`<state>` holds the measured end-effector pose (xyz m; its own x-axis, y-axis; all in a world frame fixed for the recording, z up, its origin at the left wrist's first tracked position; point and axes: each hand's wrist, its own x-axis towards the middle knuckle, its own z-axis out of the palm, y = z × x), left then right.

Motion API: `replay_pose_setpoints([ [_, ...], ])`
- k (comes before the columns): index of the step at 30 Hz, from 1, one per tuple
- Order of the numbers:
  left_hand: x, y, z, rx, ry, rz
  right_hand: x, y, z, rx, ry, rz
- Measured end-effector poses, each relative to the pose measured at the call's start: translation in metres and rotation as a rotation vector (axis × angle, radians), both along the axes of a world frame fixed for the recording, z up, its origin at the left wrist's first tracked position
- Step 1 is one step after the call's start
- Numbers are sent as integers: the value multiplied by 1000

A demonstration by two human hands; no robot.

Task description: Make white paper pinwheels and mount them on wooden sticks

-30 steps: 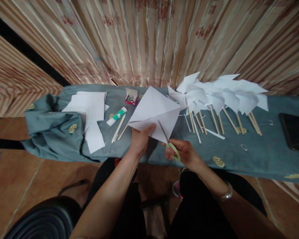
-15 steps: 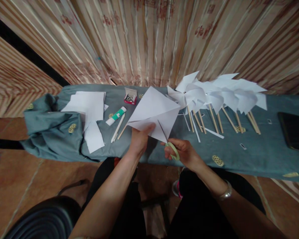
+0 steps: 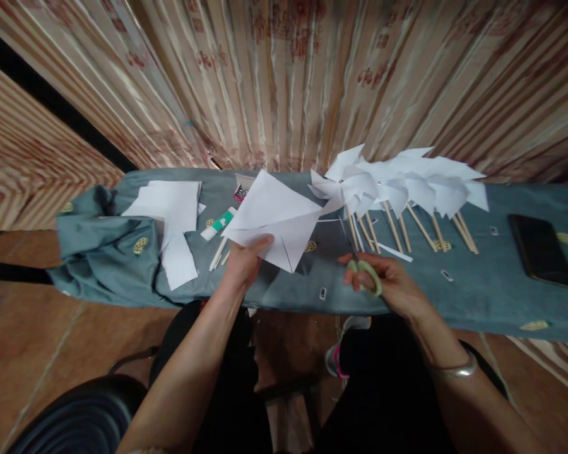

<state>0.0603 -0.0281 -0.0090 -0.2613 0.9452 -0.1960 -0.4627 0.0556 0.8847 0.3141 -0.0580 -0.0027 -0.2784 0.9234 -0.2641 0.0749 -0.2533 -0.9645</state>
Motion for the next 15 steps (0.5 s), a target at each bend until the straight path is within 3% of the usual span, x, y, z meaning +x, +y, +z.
replay_pose_setpoints([
  [2,3,-5,-2,-34,30,-74,8,7,0,135,17,-186],
  [5,9,-14,-6,-116,101,-211,10,18,-1,267,-33,-304],
  [9,16,-23,-11,-180,181,-335,2,27,-3,308,-87,-247],
  [15,16,-26,-8,-212,104,-440,-10,30,-10,156,1,-172],
])
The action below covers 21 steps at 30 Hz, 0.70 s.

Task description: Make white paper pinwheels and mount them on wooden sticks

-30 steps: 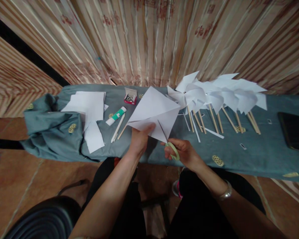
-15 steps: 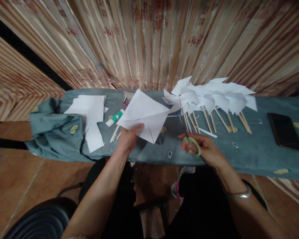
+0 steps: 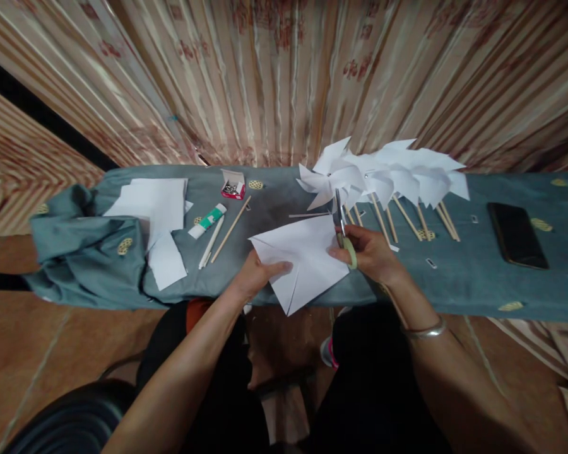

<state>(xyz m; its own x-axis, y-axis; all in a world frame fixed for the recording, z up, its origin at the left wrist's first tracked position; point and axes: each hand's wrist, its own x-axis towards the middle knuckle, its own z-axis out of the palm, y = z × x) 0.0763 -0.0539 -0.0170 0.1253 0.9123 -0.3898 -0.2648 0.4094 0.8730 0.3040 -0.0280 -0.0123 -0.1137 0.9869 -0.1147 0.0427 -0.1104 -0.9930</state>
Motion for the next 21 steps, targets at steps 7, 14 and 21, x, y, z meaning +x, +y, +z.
replay_pose_setpoints([
  [7,5,-1,13,8,-452,35,-26,4,-9,-48,197,-334],
  [14,32,-6,0,126,-277,113,-50,0,-12,-26,201,-304],
  [21,28,6,-7,161,-112,342,-59,-3,-5,-22,139,-212],
])
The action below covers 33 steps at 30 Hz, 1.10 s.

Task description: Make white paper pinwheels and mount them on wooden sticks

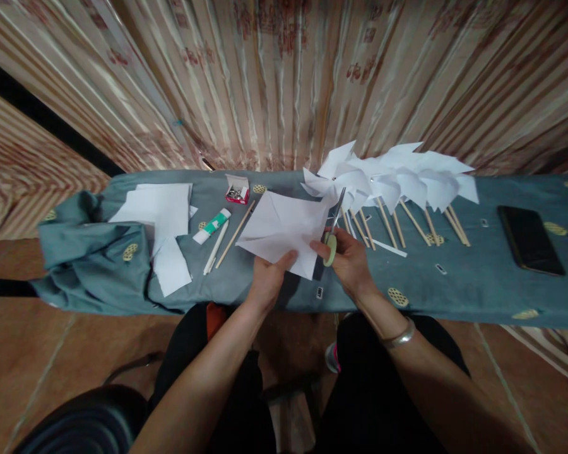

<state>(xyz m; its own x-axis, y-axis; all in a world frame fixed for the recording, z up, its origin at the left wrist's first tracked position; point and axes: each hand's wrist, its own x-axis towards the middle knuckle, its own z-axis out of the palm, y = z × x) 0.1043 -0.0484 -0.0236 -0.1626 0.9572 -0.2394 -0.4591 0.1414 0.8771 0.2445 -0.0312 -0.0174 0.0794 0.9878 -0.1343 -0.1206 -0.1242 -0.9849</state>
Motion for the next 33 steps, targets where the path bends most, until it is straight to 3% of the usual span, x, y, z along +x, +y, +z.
replay_pose_setpoints([
  [7,-32,26,5,170,165,184,11,-30,4,-124,22,426],
  [13,-37,29,7,163,195,221,5,-47,6,-298,-10,701],
  [33,-22,25,1,114,230,161,-5,-42,4,-244,-47,682],
])
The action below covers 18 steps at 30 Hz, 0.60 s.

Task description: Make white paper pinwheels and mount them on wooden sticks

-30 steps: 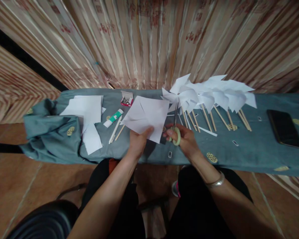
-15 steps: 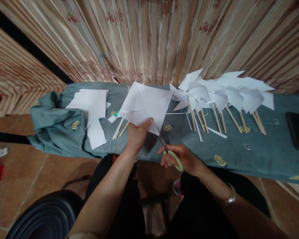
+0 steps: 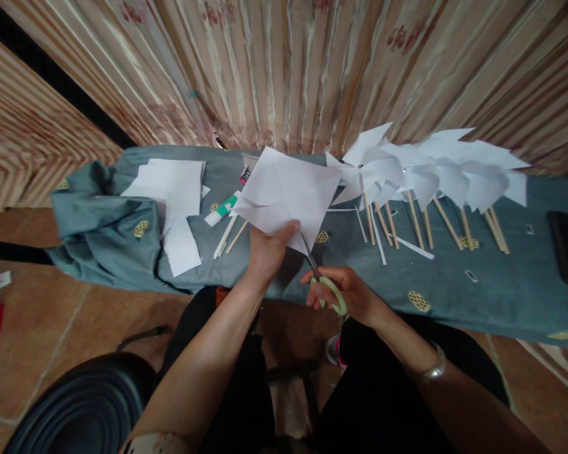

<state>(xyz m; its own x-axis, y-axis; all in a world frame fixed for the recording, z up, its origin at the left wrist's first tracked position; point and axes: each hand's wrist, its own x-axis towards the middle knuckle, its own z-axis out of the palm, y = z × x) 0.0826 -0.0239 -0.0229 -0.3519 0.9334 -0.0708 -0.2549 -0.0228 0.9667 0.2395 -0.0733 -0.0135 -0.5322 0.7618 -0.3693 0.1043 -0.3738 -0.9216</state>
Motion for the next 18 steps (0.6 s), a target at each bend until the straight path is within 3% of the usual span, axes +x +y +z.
replay_pose_setpoints([
  [7,-2,0,-1,15,0,-17,0,-1,-2,24,4,-7],
  [18,-3,1,-2,29,5,-7,-5,-2,3,-94,-7,-60],
])
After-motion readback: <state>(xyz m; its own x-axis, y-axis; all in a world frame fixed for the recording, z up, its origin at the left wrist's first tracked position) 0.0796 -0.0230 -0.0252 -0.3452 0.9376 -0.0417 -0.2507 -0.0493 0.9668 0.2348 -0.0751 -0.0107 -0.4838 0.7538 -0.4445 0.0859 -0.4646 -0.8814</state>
